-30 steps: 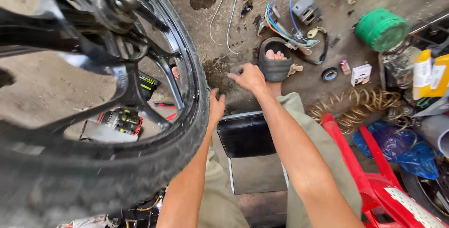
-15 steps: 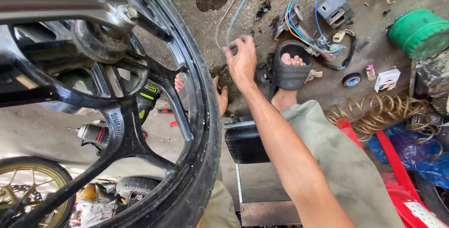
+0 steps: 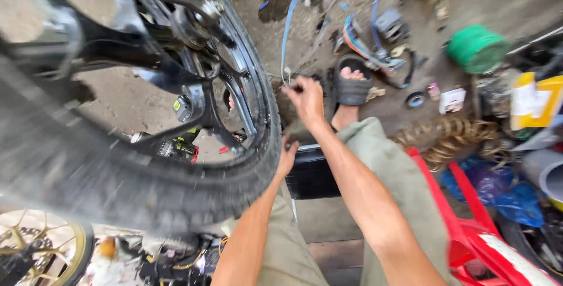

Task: Inspecting and connecting electrical wiring components and connectors on a motorcycle.

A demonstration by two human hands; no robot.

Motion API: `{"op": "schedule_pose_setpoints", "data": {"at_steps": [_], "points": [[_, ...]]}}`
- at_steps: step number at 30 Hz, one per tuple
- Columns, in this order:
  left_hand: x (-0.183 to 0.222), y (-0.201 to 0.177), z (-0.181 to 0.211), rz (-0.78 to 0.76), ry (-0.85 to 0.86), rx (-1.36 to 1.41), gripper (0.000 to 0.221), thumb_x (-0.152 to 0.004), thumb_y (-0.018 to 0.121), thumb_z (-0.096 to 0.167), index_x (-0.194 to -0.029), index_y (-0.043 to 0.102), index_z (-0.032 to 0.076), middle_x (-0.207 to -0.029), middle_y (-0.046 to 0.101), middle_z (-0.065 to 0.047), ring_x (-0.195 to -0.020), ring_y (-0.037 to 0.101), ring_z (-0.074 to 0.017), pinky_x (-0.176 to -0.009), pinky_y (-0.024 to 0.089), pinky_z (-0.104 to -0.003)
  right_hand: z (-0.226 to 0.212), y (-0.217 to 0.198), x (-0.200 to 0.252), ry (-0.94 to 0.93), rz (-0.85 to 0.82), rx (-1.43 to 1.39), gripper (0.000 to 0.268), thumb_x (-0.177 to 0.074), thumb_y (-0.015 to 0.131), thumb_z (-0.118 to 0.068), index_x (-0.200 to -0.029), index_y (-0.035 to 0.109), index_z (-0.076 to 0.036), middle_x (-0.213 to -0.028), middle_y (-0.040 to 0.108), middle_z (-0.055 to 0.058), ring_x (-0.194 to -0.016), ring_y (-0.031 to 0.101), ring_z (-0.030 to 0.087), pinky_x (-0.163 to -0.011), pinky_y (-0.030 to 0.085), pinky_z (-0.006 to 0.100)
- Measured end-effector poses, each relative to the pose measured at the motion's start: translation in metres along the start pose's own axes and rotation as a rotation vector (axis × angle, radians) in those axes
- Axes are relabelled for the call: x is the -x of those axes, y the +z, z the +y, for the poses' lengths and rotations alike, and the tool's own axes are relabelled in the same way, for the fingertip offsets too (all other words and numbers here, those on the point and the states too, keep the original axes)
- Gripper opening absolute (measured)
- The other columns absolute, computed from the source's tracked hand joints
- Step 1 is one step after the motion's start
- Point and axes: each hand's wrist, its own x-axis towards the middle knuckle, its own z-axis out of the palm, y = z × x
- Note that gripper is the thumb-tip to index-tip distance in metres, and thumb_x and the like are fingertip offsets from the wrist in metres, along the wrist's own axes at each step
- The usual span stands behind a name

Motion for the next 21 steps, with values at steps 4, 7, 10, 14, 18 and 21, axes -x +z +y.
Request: {"op": "schedule_pose_setpoints", "data": {"at_steps": [4, 7, 10, 14, 18, 21], "points": [[0.143, -0.017, 0.132, -0.123, -0.053, -0.310, 0.055, -0.102, 0.057, 0.053, -0.138, 0.064, 0.013, -0.135, 0.068, -0.015, -0.131, 0.060, -0.0317, -0.117, 0.040, -0.048, -0.067, -0.118, 0.109, 0.077, 0.058, -0.142, 0.031, -0.085, 0.087, -0.040, -0.077, 0.071, -0.014, -0.074, 0.072, 0.009, -0.081, 0.072, 0.029, -0.081, 0.054, 0.037], [0.251, -0.025, 0.212, 0.159, 0.546, -0.363, 0.040, -0.101, 0.060, 0.030, -0.138, 0.064, 0.016, -0.131, 0.066, -0.008, -0.125, 0.062, -0.0310, -0.107, 0.048, -0.044, -0.114, -0.206, 0.197, 0.140, -0.067, -0.118, 0.024, -0.088, 0.082, -0.035, -0.082, 0.077, -0.013, -0.082, 0.076, 0.013, -0.088, 0.073, 0.035, -0.082, 0.056, 0.044], [0.336, -0.047, 0.275, 0.154, 0.954, -0.485, 0.038, -0.103, 0.054, 0.024, -0.139, 0.060, 0.011, -0.145, 0.056, -0.014, -0.134, 0.049, -0.0388, -0.108, 0.040, -0.051, -0.140, -0.266, 0.273, -0.119, -0.232, -0.054, 0.014, -0.087, 0.072, -0.023, -0.094, 0.080, -0.014, -0.087, 0.077, 0.005, -0.083, 0.065, 0.022, -0.079, 0.047, 0.039], [0.413, -0.080, 0.313, -0.206, 0.794, -0.399, 0.047, -0.105, 0.048, 0.037, -0.142, 0.057, 0.010, -0.138, 0.064, -0.012, -0.130, 0.056, -0.0327, -0.109, 0.035, -0.048, -0.209, -0.335, 0.325, -0.134, -0.345, -0.161, 0.013, -0.089, 0.071, -0.026, -0.089, 0.079, -0.014, -0.088, 0.081, -0.002, -0.082, 0.072, 0.010, -0.077, 0.053, 0.029], [0.497, -0.128, 0.346, -0.418, 0.338, -0.145, 0.053, -0.103, 0.048, 0.047, -0.148, 0.056, 0.021, -0.086, 0.063, 0.003, -0.082, 0.055, -0.0093, -0.079, 0.044, -0.025, -0.317, -0.395, 0.349, 0.219, -0.542, -0.269, 0.030, -0.098, 0.066, -0.022, -0.112, 0.087, -0.005, -0.069, 0.063, 0.005, -0.063, 0.053, 0.014, -0.060, 0.042, 0.029], [0.531, -0.155, 0.350, -0.295, 0.435, -0.039, 0.041, -0.103, 0.050, 0.037, -0.138, 0.064, 0.022, -0.118, 0.073, 0.005, -0.104, 0.062, -0.0072, -0.091, 0.045, -0.025, -0.370, -0.403, 0.363, 0.241, -0.609, -0.259, 0.034, -0.098, 0.066, -0.016, -0.127, 0.081, -0.006, -0.072, 0.067, 0.006, -0.064, 0.059, 0.015, -0.064, 0.052, 0.030]]}}
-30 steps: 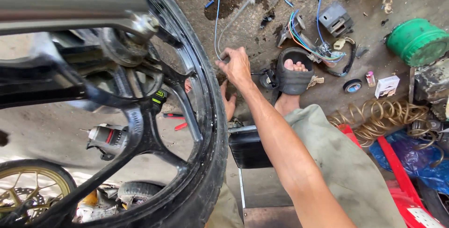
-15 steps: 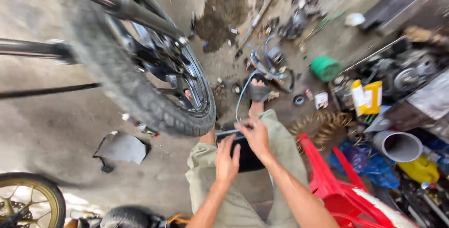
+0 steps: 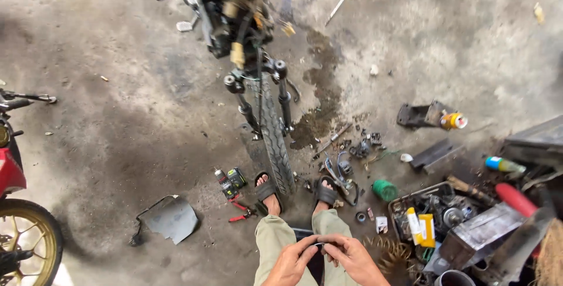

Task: Inspecting and connecting electrical wiring components and connectors on a motorcycle.

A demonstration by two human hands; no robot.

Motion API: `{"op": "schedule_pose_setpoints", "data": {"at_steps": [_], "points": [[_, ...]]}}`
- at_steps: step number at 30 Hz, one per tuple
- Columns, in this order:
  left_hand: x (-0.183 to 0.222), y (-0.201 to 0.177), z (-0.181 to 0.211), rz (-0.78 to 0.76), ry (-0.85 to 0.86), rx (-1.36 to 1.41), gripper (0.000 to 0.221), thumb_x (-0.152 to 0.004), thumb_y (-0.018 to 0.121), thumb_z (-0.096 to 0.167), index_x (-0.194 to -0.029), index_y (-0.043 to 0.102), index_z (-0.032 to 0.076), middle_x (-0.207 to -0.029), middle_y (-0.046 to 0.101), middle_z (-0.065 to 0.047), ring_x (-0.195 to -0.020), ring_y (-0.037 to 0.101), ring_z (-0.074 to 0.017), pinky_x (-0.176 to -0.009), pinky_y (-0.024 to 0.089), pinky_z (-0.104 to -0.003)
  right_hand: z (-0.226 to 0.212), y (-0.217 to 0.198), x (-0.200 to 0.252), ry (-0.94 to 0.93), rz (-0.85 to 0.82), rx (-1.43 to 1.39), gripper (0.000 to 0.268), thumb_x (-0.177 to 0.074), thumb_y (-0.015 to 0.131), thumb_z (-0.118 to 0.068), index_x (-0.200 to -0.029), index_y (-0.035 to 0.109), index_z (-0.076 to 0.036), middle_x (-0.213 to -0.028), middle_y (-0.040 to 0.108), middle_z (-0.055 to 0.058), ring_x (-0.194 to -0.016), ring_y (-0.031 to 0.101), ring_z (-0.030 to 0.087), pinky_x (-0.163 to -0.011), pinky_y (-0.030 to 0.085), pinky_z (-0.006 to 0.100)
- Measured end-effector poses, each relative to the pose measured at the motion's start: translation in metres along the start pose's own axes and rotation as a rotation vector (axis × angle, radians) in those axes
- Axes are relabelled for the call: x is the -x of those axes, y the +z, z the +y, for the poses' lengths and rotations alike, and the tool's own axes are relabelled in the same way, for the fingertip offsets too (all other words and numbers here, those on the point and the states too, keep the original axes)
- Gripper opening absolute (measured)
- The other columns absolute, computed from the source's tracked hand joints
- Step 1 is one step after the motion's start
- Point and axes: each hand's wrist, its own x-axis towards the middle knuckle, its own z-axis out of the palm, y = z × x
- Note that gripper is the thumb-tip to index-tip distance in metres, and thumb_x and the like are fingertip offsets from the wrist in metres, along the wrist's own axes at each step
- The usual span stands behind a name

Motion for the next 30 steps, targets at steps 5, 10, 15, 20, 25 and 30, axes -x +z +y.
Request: {"op": "schedule_pose_setpoints", "data": {"at_steps": [5, 10, 15, 20, 25, 30], "points": [[0.046, -0.025, -0.008, 0.348, 0.383, -0.089, 0.022, -0.102, 0.058, 0.030, -0.111, 0.073, 0.016, -0.092, 0.079, 0.000, -0.078, 0.071, -0.0178, -0.072, 0.051, -0.032, -0.057, 0.043, 0.029, -0.082, 0.124, -0.100, 0.025, -0.085, 0.084, -0.006, -0.108, 0.082, 0.004, -0.083, 0.077, 0.011, -0.073, 0.064, 0.016, -0.066, 0.052, 0.030], [0.105, -0.070, 0.034, 0.334, 0.372, 0.239, 0.020, -0.099, 0.064, 0.021, -0.104, 0.079, 0.009, -0.068, 0.065, 0.000, -0.058, 0.054, -0.0091, -0.056, 0.044, -0.027, -0.137, 0.094, 0.088, -0.250, -0.017, -0.085, 0.030, -0.086, 0.078, -0.007, -0.114, 0.082, 0.000, -0.108, 0.080, 0.011, -0.101, 0.071, 0.021, -0.094, 0.057, 0.033], [0.143, -0.109, 0.083, 0.352, 0.460, 0.237, 0.023, -0.099, 0.067, 0.020, -0.110, 0.081, 0.007, -0.072, 0.066, 0.001, -0.062, 0.053, -0.0074, -0.057, 0.043, -0.024, -0.176, 0.119, 0.099, -0.501, 0.186, -0.121, 0.006, -0.085, 0.082, -0.001, -0.087, 0.078, 0.001, -0.057, 0.066, 0.010, -0.049, 0.057, 0.013, -0.043, 0.044, 0.025], [0.148, -0.126, 0.115, 0.336, 0.548, 0.031, 0.030, -0.100, 0.065, 0.019, -0.126, 0.076, 0.011, -0.087, 0.066, -0.001, -0.078, 0.056, -0.0130, -0.074, 0.045, -0.026, -0.223, 0.115, 0.122, -0.549, 0.192, 0.160, 0.019, -0.084, 0.082, -0.010, -0.102, 0.085, -0.006, -0.074, 0.077, 0.004, -0.063, 0.065, 0.010, -0.060, 0.054, 0.022], [0.136, -0.153, 0.170, 0.530, 0.788, -0.305, 0.019, -0.097, 0.069, 0.015, -0.115, 0.077, 0.015, -0.116, 0.066, -0.005, -0.115, 0.059, -0.0253, -0.101, 0.044, -0.041, -0.280, 0.098, 0.128, -0.772, 0.051, 0.296, 0.013, -0.088, 0.076, -0.008, -0.100, 0.082, -0.009, -0.100, 0.083, 0.004, -0.093, 0.076, 0.012, -0.085, 0.060, 0.023], [0.093, -0.181, 0.261, 0.598, -0.011, 1.113, 0.064, -0.104, 0.029, 0.043, -0.160, 0.037, 0.013, -0.131, 0.065, -0.025, -0.108, 0.067, -0.0391, -0.091, 0.056, -0.051, -0.339, 0.068, 0.096, -1.249, -0.130, 0.375, 0.014, -0.089, 0.076, 0.000, -0.101, 0.077, -0.005, -0.101, 0.080, 0.008, -0.095, 0.076, 0.023, -0.092, 0.058, 0.038]]}}
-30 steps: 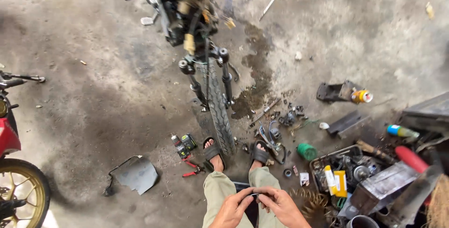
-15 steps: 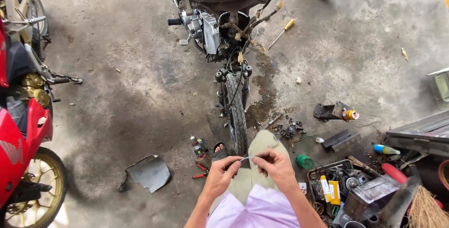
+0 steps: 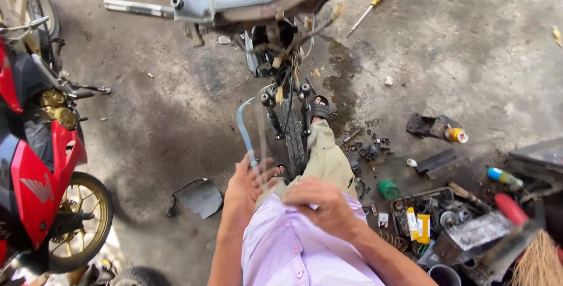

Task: Inspecting and connecting electrical wiring components and connectors on a motorcycle.

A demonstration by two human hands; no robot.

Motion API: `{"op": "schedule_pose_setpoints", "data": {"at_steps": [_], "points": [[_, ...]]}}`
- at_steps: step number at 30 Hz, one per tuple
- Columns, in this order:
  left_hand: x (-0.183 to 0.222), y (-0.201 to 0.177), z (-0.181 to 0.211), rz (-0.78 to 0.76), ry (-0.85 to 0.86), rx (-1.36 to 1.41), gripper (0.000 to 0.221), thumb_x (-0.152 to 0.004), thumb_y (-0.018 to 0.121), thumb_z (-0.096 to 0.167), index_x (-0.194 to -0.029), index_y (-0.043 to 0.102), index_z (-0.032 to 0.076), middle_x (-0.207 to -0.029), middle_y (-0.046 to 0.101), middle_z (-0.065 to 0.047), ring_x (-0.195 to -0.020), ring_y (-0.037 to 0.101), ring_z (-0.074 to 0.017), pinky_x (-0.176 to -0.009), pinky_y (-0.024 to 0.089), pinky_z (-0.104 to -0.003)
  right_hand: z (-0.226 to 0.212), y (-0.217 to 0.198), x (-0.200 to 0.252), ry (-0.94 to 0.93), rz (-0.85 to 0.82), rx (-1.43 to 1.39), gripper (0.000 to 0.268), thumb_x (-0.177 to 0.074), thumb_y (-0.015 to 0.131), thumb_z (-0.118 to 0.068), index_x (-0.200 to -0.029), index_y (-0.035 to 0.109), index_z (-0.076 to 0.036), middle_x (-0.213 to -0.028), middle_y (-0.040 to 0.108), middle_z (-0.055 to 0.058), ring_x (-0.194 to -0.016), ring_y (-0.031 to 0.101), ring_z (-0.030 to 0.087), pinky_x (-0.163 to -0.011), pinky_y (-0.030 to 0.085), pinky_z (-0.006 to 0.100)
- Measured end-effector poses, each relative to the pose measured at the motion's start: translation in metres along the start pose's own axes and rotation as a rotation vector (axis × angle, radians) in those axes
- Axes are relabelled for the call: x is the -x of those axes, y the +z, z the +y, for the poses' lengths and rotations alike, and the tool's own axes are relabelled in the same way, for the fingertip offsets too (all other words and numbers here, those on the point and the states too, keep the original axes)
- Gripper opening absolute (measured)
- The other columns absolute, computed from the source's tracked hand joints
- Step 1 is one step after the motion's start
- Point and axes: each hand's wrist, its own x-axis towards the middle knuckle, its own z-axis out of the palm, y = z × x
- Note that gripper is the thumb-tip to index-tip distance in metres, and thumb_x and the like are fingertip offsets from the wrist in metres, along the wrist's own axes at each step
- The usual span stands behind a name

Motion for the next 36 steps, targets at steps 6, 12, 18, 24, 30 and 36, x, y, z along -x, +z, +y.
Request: {"op": "schedule_pose_setpoints", "data": {"at_steps": [6, 12, 18, 24, 30, 36], "points": [[-0.061, 0.040, 0.036, -0.078, 0.357, 0.260, 0.049, -0.108, 0.043, 0.045, -0.147, 0.054, 0.019, -0.106, 0.068, -0.012, -0.058, 0.048, -0.0127, -0.046, 0.034, -0.022, 0.060, -0.060, -0.057, -0.058, -0.243, -0.052, 0.008, -0.099, 0.068, -0.007, -0.105, 0.074, -0.010, -0.096, 0.075, 0.003, -0.079, 0.067, 0.025, -0.076, 0.048, 0.036], [-0.072, 0.092, 0.071, 0.137, 0.656, -0.190, 0.036, -0.112, 0.041, 0.024, -0.138, 0.060, 0.007, -0.064, 0.030, 0.001, -0.045, 0.027, -0.0075, -0.036, 0.024, -0.016, 0.106, -0.100, -0.088, 0.194, -0.162, -0.414, 0.023, -0.091, 0.077, -0.014, -0.112, 0.074, -0.005, -0.108, 0.077, 0.019, -0.108, 0.072, 0.039, -0.093, 0.054, 0.053], [-0.113, 0.125, 0.072, 0.201, 0.481, -0.735, 0.017, -0.092, 0.076, 0.021, -0.107, 0.082, 0.016, -0.063, 0.066, -0.004, -0.059, 0.054, -0.0101, -0.053, 0.046, -0.022, 0.182, -0.122, -0.162, 0.767, 0.133, -0.237, 0.029, -0.105, 0.060, -0.037, -0.107, 0.074, -0.011, -0.067, 0.074, 0.003, -0.059, 0.072, 0.015, -0.062, 0.056, 0.031], [-0.178, 0.141, 0.065, 0.185, 0.408, -1.318, 0.033, -0.090, 0.072, 0.051, -0.108, 0.076, 0.024, -0.090, 0.079, -0.002, -0.086, 0.076, -0.0302, -0.076, 0.058, -0.045, 0.223, -0.087, -0.179, 0.727, 0.178, -0.246, 0.025, -0.100, 0.071, -0.020, -0.105, 0.076, 0.004, -0.070, 0.073, 0.015, -0.058, 0.070, 0.018, -0.054, 0.055, 0.031], [-0.197, 0.116, 0.052, 0.047, 0.405, -0.951, 0.017, -0.090, 0.076, 0.021, -0.104, 0.081, 0.011, -0.074, 0.076, -0.010, -0.071, 0.071, -0.0158, -0.065, 0.057, -0.031, 0.223, -0.080, -0.164, 0.818, 0.226, -0.543, 0.016, -0.099, 0.067, -0.006, -0.103, 0.073, 0.009, -0.075, 0.067, 0.013, -0.068, 0.064, 0.017, -0.058, 0.056, 0.027], [-0.190, 0.112, 0.044, 0.043, 0.360, -0.869, 0.022, -0.094, 0.072, 0.020, -0.110, 0.080, 0.007, -0.085, 0.077, -0.016, -0.081, 0.064, -0.0118, -0.069, 0.056, -0.033, 0.202, -0.095, -0.173, 0.839, 0.184, -0.507, 0.020, -0.101, 0.064, -0.007, -0.109, 0.073, 0.009, -0.076, 0.068, 0.016, -0.069, 0.066, 0.018, -0.055, 0.057, 0.027]]}}
